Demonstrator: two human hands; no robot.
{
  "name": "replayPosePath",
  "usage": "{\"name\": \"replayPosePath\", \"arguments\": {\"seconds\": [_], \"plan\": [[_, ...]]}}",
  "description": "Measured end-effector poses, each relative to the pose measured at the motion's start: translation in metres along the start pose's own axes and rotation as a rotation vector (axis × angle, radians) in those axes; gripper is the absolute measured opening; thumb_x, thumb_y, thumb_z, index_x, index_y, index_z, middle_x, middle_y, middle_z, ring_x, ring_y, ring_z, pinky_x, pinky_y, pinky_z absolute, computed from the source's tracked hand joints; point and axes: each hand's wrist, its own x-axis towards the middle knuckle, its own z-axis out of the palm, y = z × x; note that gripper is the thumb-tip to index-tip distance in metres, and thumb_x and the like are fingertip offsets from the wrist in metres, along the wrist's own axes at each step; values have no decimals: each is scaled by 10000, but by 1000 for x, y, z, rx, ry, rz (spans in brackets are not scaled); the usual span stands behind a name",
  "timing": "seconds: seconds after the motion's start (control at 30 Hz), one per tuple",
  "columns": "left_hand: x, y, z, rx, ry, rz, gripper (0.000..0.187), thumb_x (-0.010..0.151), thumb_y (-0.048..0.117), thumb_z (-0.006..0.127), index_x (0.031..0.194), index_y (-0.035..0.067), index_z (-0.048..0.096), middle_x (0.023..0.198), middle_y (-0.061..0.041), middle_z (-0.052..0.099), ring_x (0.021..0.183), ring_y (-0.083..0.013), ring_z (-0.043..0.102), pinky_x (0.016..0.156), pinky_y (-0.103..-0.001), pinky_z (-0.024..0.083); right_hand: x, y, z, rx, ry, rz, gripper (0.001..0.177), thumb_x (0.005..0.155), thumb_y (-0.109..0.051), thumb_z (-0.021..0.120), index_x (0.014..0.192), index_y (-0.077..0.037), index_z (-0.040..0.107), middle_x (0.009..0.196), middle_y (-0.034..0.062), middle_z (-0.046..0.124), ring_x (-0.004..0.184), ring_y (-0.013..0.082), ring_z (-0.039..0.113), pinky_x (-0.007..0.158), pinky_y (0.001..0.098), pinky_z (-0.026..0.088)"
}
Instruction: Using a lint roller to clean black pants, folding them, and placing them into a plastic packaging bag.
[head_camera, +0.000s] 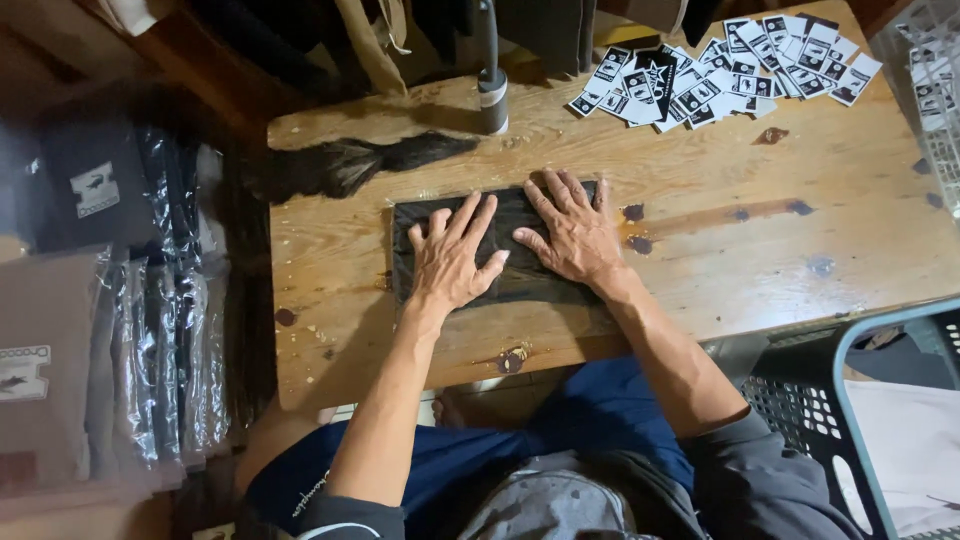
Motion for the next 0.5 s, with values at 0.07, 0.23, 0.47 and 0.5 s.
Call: {"name": "replayPosePath", "arguments": {"seconds": [0.07, 0.23, 0.47, 0.5], "plan": [[-7, 0, -2, -14, 7, 3, 770, 926, 575, 545, 1593, 226, 381, 1619, -88, 402, 1325, -345, 464, 1006, -610, 375, -1, -2, 0, 0, -10, 7, 754, 990, -708, 405, 1586, -247, 410, 1609, 122, 395, 1512, 310, 328, 1163, 715, 223], [-29, -3, 7, -83, 27, 50, 752, 981, 639, 482, 1542, 137, 471, 1582, -190, 443, 1408, -377, 435, 1127, -627, 324, -3, 4, 6, 36, -9, -1, 808, 960, -756, 415, 1587, -247, 408, 1641, 127, 361, 1526, 315, 311, 1183, 706, 195], [-35, -8, 20, -120, 302, 42, 903, 818, 727, 668, 1481, 127, 543, 1538, -197, 492, 1418, -358, 468, 1146, -673, 270, -6, 19, 16, 318, 277, 24, 901, 848, -657, 726, 1531, -118, 495, 1582, 281, 359, 1437, 495, 372, 1166, 666, 288], [-35, -8, 19, -139, 417, 14, 925, 765, 725, 739, 1433, 100, 596, 1502, -206, 527, 1389, -372, 502, 1119, -666, 328, -3, 24, 22, 392, 323, 71, 888, 851, -604, 767, 1504, -60, 509, 1524, 319, 413, 1380, 527, 439, 1168, 633, 327]]}}
